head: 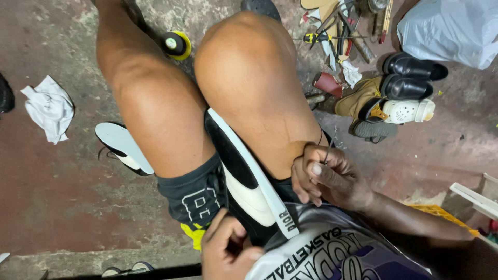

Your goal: The person is sewing the sole of a black and white shoe by hand using a needle and thread, pulling the thread through several points along the seam.

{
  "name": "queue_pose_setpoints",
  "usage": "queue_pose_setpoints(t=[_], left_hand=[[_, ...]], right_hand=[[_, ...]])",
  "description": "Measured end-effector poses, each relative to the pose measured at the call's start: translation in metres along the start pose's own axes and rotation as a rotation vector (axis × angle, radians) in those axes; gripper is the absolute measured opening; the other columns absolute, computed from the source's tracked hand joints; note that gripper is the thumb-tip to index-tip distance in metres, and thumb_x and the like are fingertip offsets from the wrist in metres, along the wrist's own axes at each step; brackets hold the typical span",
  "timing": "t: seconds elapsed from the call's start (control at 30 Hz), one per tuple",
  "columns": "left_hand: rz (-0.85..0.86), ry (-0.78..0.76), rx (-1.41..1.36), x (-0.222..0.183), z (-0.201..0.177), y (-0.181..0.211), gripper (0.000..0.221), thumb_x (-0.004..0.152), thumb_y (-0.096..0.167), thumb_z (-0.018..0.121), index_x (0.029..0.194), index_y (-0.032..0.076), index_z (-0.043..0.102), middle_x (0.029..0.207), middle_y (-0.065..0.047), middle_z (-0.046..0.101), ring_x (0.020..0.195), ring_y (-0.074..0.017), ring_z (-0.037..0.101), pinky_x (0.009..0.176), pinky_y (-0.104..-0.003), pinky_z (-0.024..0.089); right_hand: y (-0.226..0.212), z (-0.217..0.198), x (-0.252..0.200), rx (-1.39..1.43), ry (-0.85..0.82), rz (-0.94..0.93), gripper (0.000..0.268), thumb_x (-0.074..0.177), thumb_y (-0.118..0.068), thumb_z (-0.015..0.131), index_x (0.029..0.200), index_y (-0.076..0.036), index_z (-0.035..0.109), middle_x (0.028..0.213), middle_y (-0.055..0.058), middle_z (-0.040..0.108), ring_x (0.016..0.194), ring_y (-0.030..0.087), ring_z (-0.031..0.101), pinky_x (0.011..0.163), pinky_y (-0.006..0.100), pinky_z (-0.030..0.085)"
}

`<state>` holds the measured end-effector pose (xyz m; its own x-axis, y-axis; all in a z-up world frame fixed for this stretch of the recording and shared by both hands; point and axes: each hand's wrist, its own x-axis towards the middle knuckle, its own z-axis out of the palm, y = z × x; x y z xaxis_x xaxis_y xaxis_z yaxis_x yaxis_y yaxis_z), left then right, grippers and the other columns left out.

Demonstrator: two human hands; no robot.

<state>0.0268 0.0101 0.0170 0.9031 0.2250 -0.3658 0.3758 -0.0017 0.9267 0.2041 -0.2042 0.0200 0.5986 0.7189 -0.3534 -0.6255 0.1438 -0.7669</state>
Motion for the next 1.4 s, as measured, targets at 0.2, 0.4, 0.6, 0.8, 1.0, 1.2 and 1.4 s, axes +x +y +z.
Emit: queue_pose_setpoints(t=[0.2,0.4,0.6,0.8,1.0,1.2,1.4], left_hand=[[0.236,0.015,0.045,0.001,0.016,0.034,0.031,0.073,0.014,0.087,0.097,0.0,0.075,0.106,-0.012,0.069,0.086,-0.0249,0.068,0.076,-0.031,0.052],[0.497,0.045,0.307,-0.005,0.02,0.057,0.025,0.072,0.022,0.087,0.091,0.008,0.075,0.107,-0.011,0.068,0.095,-0.0308,0.068,0.086,-0.038,0.052],[0.896,0.065,0.491,0.006,0.034,0.07,0.026,0.083,0.033,0.085,0.091,0.01,0.074,0.097,-0.012,0.064,0.087,-0.0287,0.067,0.095,-0.051,0.049],[0.74,0.361,0.453,0.006,0.021,0.078,0.02,0.075,0.017,0.082,0.094,0.018,0.076,0.106,-0.006,0.077,0.089,-0.0224,0.077,0.086,-0.034,0.058],[0.483,0.706,0.54,0.025,-0.005,0.091,0.03,0.079,0.009,0.077,0.107,0.004,0.069,0.128,-0.021,0.058,0.11,-0.0352,0.063,0.097,-0.041,0.052],[0.601,0.333,0.583,0.068,0.003,0.118,0.04,0.079,0.018,0.084,0.115,0.007,0.071,0.129,-0.013,0.062,0.112,-0.0357,0.06,0.095,-0.042,0.05],[0.604,0.225,0.503,0.091,0.009,0.123,0.052,0.076,0.013,0.081,0.124,0.003,0.064,0.131,-0.014,0.063,0.115,-0.0339,0.061,0.096,-0.041,0.052]], right_hand=[[-0.023,0.023,-0.01,-0.337,0.003,-0.124,0.031,0.11,-0.031,0.05,0.096,-0.003,0.054,0.108,0.015,0.063,0.088,0.015,0.054,0.076,0.03,0.049],[-0.028,0.033,-0.021,-0.342,0.044,-0.294,0.05,0.101,-0.044,0.064,0.121,-0.001,0.049,0.139,0.017,0.056,0.132,0.02,0.054,0.109,0.037,0.049],[0.017,-0.006,-0.009,0.169,0.089,-0.229,0.095,0.088,-0.051,0.08,0.155,0.002,0.038,0.147,0.017,0.055,0.13,0.026,0.06,0.109,0.042,0.051],[0.008,-0.02,0.023,0.237,0.273,-0.135,0.063,0.099,-0.039,0.065,0.145,0.002,0.051,0.13,0.017,0.066,0.11,0.027,0.067,0.095,0.042,0.057],[0.003,-0.019,0.044,0.304,0.339,-0.01,0.05,0.104,-0.033,0.058,0.14,0.002,0.056,0.122,0.017,0.069,0.1,0.024,0.071,0.088,0.04,0.06],[0.014,-0.013,0.043,0.159,0.231,-0.128,0.062,0.099,-0.042,0.056,0.149,-0.008,0.044,0.137,0.012,0.062,0.119,0.022,0.066,0.105,0.04,0.054],[0.023,-0.031,0.039,0.277,0.436,0.095,0.068,0.099,-0.052,0.054,0.146,-0.004,0.049,0.132,0.014,0.066,0.112,0.023,0.068,0.1,0.04,0.054]])
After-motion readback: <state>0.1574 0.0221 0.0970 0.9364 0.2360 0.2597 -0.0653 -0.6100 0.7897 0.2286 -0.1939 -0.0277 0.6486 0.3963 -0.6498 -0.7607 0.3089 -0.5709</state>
